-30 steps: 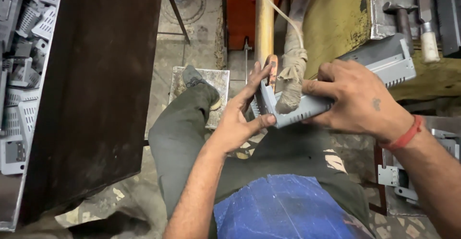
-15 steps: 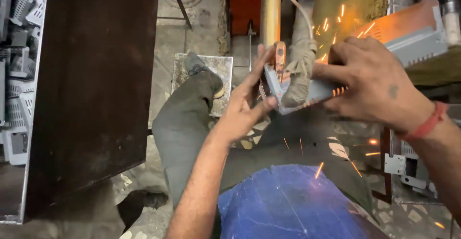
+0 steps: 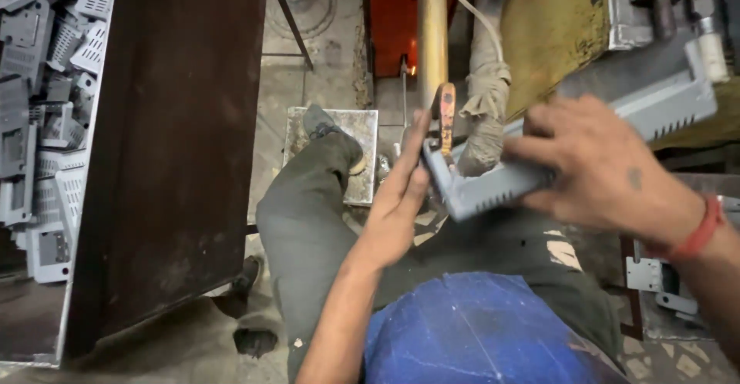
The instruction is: Spot welding metal casing components together for electronic devices at a manufacturing station.
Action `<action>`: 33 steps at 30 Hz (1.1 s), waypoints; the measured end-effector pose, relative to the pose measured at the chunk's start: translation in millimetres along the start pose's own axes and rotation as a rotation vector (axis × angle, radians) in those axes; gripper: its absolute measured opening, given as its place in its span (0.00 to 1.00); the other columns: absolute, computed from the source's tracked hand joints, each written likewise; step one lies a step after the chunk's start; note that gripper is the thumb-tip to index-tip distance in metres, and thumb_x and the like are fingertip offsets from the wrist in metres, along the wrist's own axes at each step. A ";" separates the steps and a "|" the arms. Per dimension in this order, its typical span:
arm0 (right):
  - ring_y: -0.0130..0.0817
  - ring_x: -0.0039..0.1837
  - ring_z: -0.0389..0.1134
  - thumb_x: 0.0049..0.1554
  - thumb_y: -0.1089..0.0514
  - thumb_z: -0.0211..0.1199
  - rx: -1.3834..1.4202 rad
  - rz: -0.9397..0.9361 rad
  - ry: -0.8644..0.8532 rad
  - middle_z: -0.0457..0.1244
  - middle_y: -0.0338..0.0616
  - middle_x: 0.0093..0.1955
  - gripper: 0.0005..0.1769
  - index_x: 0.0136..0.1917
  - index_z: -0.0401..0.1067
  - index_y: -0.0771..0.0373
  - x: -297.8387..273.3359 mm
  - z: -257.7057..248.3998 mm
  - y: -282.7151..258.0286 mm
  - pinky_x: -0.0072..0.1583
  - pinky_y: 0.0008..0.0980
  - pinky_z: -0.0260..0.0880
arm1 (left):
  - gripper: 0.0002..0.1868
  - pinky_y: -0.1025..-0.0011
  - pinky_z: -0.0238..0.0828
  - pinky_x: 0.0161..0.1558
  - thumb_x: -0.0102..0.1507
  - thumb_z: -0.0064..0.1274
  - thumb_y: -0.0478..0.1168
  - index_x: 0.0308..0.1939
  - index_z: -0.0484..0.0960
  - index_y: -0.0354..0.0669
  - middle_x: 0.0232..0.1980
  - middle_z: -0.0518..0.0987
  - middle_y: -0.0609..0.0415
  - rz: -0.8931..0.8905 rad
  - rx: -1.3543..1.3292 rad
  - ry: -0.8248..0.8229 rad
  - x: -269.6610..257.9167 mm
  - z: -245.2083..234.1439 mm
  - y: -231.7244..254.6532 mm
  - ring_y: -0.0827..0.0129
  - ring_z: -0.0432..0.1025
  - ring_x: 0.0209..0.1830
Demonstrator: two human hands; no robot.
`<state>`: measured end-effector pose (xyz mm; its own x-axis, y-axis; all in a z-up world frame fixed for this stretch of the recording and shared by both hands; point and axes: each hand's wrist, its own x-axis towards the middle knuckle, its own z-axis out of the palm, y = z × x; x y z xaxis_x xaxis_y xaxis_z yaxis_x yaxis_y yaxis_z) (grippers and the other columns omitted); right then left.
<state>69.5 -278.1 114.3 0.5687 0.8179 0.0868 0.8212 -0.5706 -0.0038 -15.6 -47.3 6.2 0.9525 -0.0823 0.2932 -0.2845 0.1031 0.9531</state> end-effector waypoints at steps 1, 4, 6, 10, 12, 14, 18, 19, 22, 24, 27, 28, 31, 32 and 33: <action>0.44 0.50 0.64 0.32 0.43 0.80 -0.002 0.005 -0.004 0.61 0.44 0.44 0.36 0.53 0.78 0.57 -5.9 -2.4 -7.0 0.53 0.45 0.63 | 0.35 0.64 0.31 0.86 0.78 0.35 0.54 0.84 0.48 0.41 0.89 0.46 0.46 -0.001 -0.006 -0.004 -10.6 -2.4 0.9 0.59 0.37 0.91; 0.43 0.47 0.63 0.27 0.47 0.79 0.140 0.043 0.008 0.60 0.42 0.40 0.38 0.53 0.78 0.56 -29.9 0.4 -21.6 0.50 0.44 0.62 | 0.36 0.64 0.34 0.83 0.77 0.35 0.53 0.83 0.48 0.38 0.87 0.49 0.45 -0.115 -0.080 0.087 -38.8 -10.8 4.0 0.57 0.42 0.89; 0.36 0.42 0.59 0.33 0.50 0.80 0.394 0.138 0.040 0.56 0.40 0.35 0.32 0.53 0.80 0.54 -52.5 12.6 -24.2 0.46 0.42 0.58 | 0.37 0.61 0.37 0.83 0.74 0.34 0.52 0.83 0.47 0.35 0.86 0.52 0.42 -0.208 -0.224 0.389 -51.8 -19.6 6.8 0.56 0.45 0.87; 0.24 0.49 0.61 0.44 0.44 0.79 0.819 0.055 0.314 0.59 0.30 0.43 0.33 0.61 0.77 0.56 -81.5 23.9 -53.1 0.52 0.32 0.63 | 0.35 0.67 0.48 0.78 0.65 0.44 0.48 0.77 0.60 0.45 0.79 0.65 0.46 -0.171 -0.615 0.465 -113.6 -33.6 -21.2 0.66 0.59 0.80; 0.34 0.61 0.64 0.48 0.53 0.80 1.654 0.288 0.385 0.62 0.43 0.58 0.37 0.67 0.71 0.67 -88.7 25.6 -69.0 0.61 0.37 0.67 | 0.28 0.67 0.50 0.68 0.65 0.48 0.45 0.68 0.66 0.40 0.67 0.66 0.46 -0.168 -0.525 0.447 -194.3 -34.8 -54.1 0.66 0.60 0.68; 0.37 0.62 0.66 0.48 0.52 0.79 1.729 0.539 0.423 0.64 0.48 0.61 0.38 0.68 0.71 0.68 -98.0 33.2 -59.8 0.63 0.38 0.67 | 0.21 0.67 0.52 0.58 0.65 0.53 0.41 0.59 0.72 0.36 0.55 0.68 0.46 -0.173 -0.435 0.428 -266.2 -41.9 -104.3 0.66 0.60 0.55; 0.36 0.65 0.69 0.50 0.35 0.72 1.684 0.475 0.700 0.65 0.51 0.67 0.45 0.73 0.67 0.60 -87.8 -6.8 -40.4 0.66 0.36 0.72 | 0.10 0.66 0.57 0.38 0.64 0.62 0.35 0.41 0.84 0.27 0.31 0.72 0.46 -0.156 -0.255 0.420 -204.2 -37.2 -82.5 0.66 0.61 0.31; 0.36 0.65 0.69 0.50 0.35 0.72 1.682 0.470 0.702 0.65 0.51 0.67 0.45 0.73 0.67 0.60 -89.0 -7.4 -43.2 0.66 0.36 0.72 | 0.10 0.66 0.57 0.38 0.64 0.62 0.35 0.41 0.84 0.27 0.31 0.72 0.46 -0.151 -0.255 0.420 -148.9 -39.1 -41.4 0.66 0.61 0.31; 0.37 0.66 0.68 0.48 0.40 0.75 1.090 0.365 0.504 0.65 0.50 0.73 0.41 0.70 0.72 0.59 -83.1 -11.0 -55.2 0.60 0.33 0.71 | 0.09 0.68 0.57 0.42 0.54 0.65 0.42 0.26 0.85 0.41 0.23 0.77 0.57 -0.018 0.423 0.181 -56.6 -10.5 67.7 0.70 0.68 0.28; 0.39 0.64 0.70 0.41 0.40 0.80 0.787 0.148 0.204 0.67 0.47 0.63 0.53 0.73 0.66 0.64 -65.1 -15.3 -67.4 0.62 0.37 0.70 | 0.09 0.67 0.57 0.41 0.52 0.67 0.44 0.21 0.86 0.46 0.21 0.81 0.61 -0.109 0.654 0.116 -30.7 -7.2 84.1 0.69 0.68 0.25; 0.39 0.63 0.72 0.41 0.45 0.81 0.860 0.212 0.216 0.70 0.46 0.62 0.47 0.70 0.71 0.63 -55.8 5.4 -63.8 0.61 0.36 0.72 | 0.11 0.67 0.56 0.38 0.50 0.69 0.47 0.19 0.86 0.46 0.18 0.76 0.58 -0.110 0.773 0.031 -2.7 -15.7 97.2 0.67 0.67 0.24; 0.39 0.63 0.72 0.41 0.45 0.81 0.860 0.207 0.217 0.70 0.46 0.62 0.47 0.70 0.71 0.63 -50.6 11.0 -62.2 0.61 0.36 0.72 | 0.11 0.67 0.56 0.38 0.50 0.69 0.47 0.19 0.86 0.46 0.18 0.76 0.58 -0.108 0.776 0.035 7.3 -20.5 98.4 0.67 0.67 0.24; 0.38 0.60 0.73 0.40 0.47 0.81 0.937 0.264 0.261 0.70 0.46 0.59 0.44 0.67 0.73 0.64 -46.8 26.0 -63.4 0.60 0.35 0.72 | 0.12 0.64 0.56 0.37 0.49 0.70 0.49 0.21 0.89 0.47 0.19 0.76 0.57 -0.114 0.864 -0.070 30.7 -27.8 102.5 0.64 0.67 0.23; 0.37 0.59 0.74 0.40 0.47 0.81 0.918 0.262 0.291 0.71 0.45 0.57 0.43 0.65 0.73 0.64 -43.8 30.9 -62.3 0.59 0.34 0.72 | 0.12 0.63 0.56 0.37 0.49 0.71 0.50 0.21 0.89 0.47 0.19 0.77 0.56 -0.103 0.916 -0.115 38.7 -30.2 104.6 0.63 0.67 0.24; 0.35 0.57 0.74 0.39 0.47 0.82 0.900 0.259 0.320 0.71 0.44 0.55 0.42 0.64 0.74 0.64 -41.1 36.4 -61.3 0.59 0.33 0.72 | 0.13 0.63 0.57 0.38 0.49 0.71 0.50 0.22 0.89 0.46 0.19 0.77 0.55 -0.092 0.969 -0.159 45.9 -32.5 106.3 0.62 0.67 0.25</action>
<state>-2.5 -274.1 74.6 0.8057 0.5412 0.2409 0.4772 -0.3519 -0.8053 1.4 -7.9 118.6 0.9698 -0.1893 0.1540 -0.2440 -0.7616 0.6004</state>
